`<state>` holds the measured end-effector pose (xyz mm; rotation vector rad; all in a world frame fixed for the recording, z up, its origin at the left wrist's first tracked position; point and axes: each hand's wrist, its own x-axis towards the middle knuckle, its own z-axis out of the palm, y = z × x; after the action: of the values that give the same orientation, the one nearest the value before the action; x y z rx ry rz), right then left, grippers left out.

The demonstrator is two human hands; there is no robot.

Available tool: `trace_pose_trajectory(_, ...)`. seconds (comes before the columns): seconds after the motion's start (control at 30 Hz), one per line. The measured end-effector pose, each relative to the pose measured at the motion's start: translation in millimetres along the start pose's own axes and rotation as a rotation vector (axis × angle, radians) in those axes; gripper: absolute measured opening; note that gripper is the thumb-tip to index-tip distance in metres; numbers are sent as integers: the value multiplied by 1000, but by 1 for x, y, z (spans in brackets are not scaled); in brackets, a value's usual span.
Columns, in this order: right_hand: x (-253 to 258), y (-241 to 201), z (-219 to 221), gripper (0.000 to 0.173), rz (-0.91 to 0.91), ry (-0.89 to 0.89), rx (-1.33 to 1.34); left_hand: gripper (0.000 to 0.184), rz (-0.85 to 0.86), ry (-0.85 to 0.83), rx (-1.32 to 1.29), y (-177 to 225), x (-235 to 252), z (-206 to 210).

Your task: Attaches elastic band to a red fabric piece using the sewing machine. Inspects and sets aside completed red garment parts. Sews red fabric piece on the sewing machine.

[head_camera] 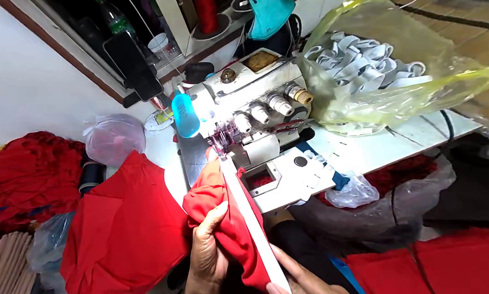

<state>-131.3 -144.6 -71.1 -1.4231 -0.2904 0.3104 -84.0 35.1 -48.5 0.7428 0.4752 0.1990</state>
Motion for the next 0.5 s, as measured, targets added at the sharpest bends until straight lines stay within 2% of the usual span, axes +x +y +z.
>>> trace_pose_trajectory(0.17, 3, -7, 2, 49, 19, 23, 20, 15, 34, 63, 29, 3, -9, -6)
trace_pose_trajectory(0.3, -4, -12, 5, 49, 17, 20, 9, 25, 37, 47, -18, 3, -18, -16)
trace_pose_trajectory(0.5, -5, -10, 15, 50, 48, 63, -13, 20, 28, 8, -1, -1, -17, -22)
